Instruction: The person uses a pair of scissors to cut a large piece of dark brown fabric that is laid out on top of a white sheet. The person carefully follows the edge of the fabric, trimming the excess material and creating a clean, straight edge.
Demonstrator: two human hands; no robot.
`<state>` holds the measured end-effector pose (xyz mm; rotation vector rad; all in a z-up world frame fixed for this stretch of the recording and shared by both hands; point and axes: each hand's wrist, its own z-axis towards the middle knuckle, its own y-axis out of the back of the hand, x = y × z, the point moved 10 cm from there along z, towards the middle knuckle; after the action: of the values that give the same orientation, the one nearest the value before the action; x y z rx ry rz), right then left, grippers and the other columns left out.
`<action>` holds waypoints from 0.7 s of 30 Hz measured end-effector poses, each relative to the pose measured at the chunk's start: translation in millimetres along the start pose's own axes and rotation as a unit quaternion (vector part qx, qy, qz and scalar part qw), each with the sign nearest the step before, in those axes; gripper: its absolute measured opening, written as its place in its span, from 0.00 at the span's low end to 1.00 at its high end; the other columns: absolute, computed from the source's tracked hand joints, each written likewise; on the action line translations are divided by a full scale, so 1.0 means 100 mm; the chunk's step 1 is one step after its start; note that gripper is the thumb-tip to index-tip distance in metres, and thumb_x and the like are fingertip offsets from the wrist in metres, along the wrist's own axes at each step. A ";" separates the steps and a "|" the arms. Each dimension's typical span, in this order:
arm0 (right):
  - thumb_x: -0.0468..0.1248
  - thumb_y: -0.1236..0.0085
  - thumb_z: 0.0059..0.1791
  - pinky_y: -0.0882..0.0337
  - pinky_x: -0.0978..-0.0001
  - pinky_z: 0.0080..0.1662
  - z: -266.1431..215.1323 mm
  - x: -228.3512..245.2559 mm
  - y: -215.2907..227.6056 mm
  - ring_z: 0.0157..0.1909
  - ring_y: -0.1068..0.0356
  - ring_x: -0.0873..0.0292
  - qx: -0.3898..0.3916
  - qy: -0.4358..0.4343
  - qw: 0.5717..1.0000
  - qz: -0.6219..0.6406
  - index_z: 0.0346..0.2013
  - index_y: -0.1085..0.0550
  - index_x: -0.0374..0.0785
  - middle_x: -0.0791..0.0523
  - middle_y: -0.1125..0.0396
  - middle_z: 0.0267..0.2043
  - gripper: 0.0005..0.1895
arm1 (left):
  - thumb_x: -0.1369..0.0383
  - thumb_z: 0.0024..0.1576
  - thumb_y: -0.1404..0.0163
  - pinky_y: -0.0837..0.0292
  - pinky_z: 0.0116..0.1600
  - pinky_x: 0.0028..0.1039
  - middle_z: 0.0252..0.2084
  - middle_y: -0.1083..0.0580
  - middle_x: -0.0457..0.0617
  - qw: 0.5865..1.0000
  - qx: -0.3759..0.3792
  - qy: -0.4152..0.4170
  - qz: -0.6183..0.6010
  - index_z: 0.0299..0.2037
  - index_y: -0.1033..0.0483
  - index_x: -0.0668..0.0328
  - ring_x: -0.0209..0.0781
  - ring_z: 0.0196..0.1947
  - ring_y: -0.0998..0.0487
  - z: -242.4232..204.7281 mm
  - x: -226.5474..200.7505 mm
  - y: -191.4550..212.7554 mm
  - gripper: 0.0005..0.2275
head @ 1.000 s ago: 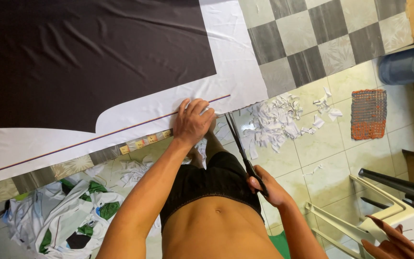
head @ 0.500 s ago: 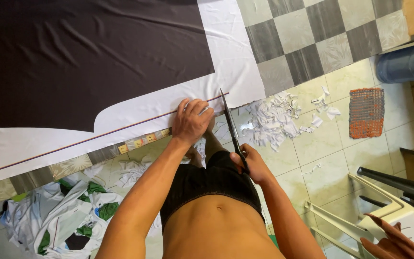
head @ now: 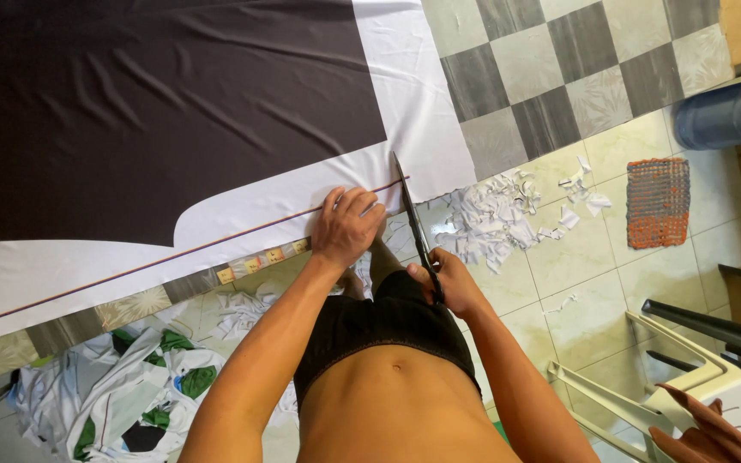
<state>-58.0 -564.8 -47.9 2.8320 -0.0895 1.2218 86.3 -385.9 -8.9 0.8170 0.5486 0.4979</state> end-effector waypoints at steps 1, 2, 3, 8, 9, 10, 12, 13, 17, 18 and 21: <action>0.49 0.22 0.54 0.35 0.69 0.24 0.03 -0.03 0.01 0.15 0.31 0.52 0.001 0.000 1.000 0.000 0.41 0.29 0.28 0.49 0.34 0.16 0.28 | 0.61 0.65 0.37 0.28 0.70 0.47 0.52 0.23 0.38 1.000 0.000 0.000 0.001 0.44 0.20 0.40 0.41 0.62 0.20 0.00 0.00 0.00 0.04; 0.53 0.23 0.54 0.34 0.68 0.24 0.05 -0.06 0.01 0.16 0.29 0.53 0.009 -0.005 1.000 -0.001 0.42 0.27 0.28 0.49 0.33 0.17 0.30 | 0.62 0.65 0.37 0.28 0.70 0.47 0.52 0.23 0.38 1.000 0.000 0.002 -0.003 0.44 0.20 0.40 0.41 0.62 0.20 -0.01 -0.01 0.00 0.04; 0.57 0.24 0.54 0.33 0.68 0.25 0.08 -0.09 0.02 0.17 0.27 0.53 0.016 -0.010 1.000 -0.003 0.42 0.26 0.28 0.49 0.32 0.17 0.32 | 0.62 0.65 0.37 0.28 0.71 0.48 0.52 0.23 0.38 1.000 0.000 0.003 -0.006 0.44 0.19 0.39 0.41 0.62 0.20 0.00 -0.01 0.01 0.04; 0.57 0.23 0.54 0.35 0.69 0.25 0.30 0.01 -0.05 0.17 0.28 0.53 0.014 0.001 1.000 0.001 0.43 0.27 0.29 0.50 0.33 0.17 0.33 | 0.62 0.64 0.37 0.28 0.71 0.48 0.52 0.22 0.39 1.000 0.009 -0.001 -0.011 0.45 0.19 0.40 0.42 0.62 0.20 -0.01 -0.01 -0.01 0.04; 0.53 0.21 0.54 0.35 0.69 0.23 0.30 0.07 -0.07 0.15 0.29 0.52 0.004 0.006 1.000 0.011 0.41 0.28 0.29 0.50 0.35 0.16 0.30 | 0.63 0.64 0.37 0.28 0.71 0.48 0.52 0.22 0.39 1.000 0.010 -0.001 -0.015 0.46 0.19 0.40 0.42 0.62 0.20 -0.02 -0.01 -0.02 0.05; 0.53 0.21 0.54 0.35 0.69 0.23 0.29 0.09 -0.08 0.15 0.29 0.52 0.004 0.007 1.000 0.013 0.41 0.28 0.29 0.50 0.35 0.16 0.30 | 0.63 0.64 0.37 0.28 0.71 0.48 0.52 0.22 0.39 1.000 0.011 -0.003 -0.015 0.46 0.19 0.40 0.42 0.62 0.20 -0.01 -0.01 0.00 0.05; 0.55 0.23 0.54 0.35 0.69 0.23 0.27 0.12 -0.09 0.14 0.30 0.52 0.010 -0.006 1.000 0.000 0.36 0.28 0.30 0.48 0.35 0.14 0.31 | 0.63 0.65 0.38 0.28 0.70 0.48 0.51 0.22 0.39 1.000 0.000 -0.007 -0.016 0.45 0.19 0.41 0.42 0.61 0.19 0.02 -0.03 0.03 0.04; 0.55 0.23 0.54 0.35 0.69 0.23 0.30 0.14 -0.08 0.14 0.30 0.52 0.010 -0.007 1.000 0.001 0.36 0.28 0.30 0.48 0.35 0.14 0.31 | 0.63 0.65 0.38 0.28 0.70 0.48 0.51 0.22 0.39 1.000 0.001 -0.008 -0.017 0.45 0.19 0.41 0.42 0.61 0.19 0.02 -0.03 0.03 0.04; 0.63 0.27 0.55 0.36 0.69 0.24 0.46 0.18 -0.08 0.15 0.29 0.55 0.021 -0.008 0.999 -0.035 0.31 0.26 0.35 0.51 0.33 0.14 0.33 | 0.63 0.64 0.37 0.28 0.70 0.48 0.51 0.22 0.40 1.000 0.000 -0.019 -0.020 0.44 0.20 0.42 0.42 0.61 0.19 0.01 -0.06 0.02 0.04; 0.63 0.26 0.55 0.37 0.70 0.25 0.50 0.18 -0.09 0.15 0.30 0.56 0.016 -0.007 0.999 -0.037 0.28 0.25 0.37 0.51 0.33 0.13 0.33 | 0.64 0.64 0.38 0.27 0.70 0.48 0.51 0.22 0.40 0.999 0.000 -0.022 -0.024 0.44 0.20 0.42 0.42 0.61 0.19 -0.01 -0.06 0.02 0.04; 0.59 0.24 0.54 0.36 0.69 0.23 0.37 0.34 -0.12 0.13 0.32 0.54 0.013 -0.009 1.000 -0.026 0.24 0.28 0.36 0.50 0.36 0.11 0.33 | 0.63 0.64 0.37 0.27 0.70 0.48 0.51 0.22 0.40 0.999 0.007 -0.029 -0.030 0.44 0.20 0.43 0.43 0.61 0.19 -0.02 -0.07 0.02 0.05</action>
<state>-7.0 -556.6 -48.5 2.8484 -0.0006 1.1971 79.1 -388.0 -6.0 0.8232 0.5230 0.4144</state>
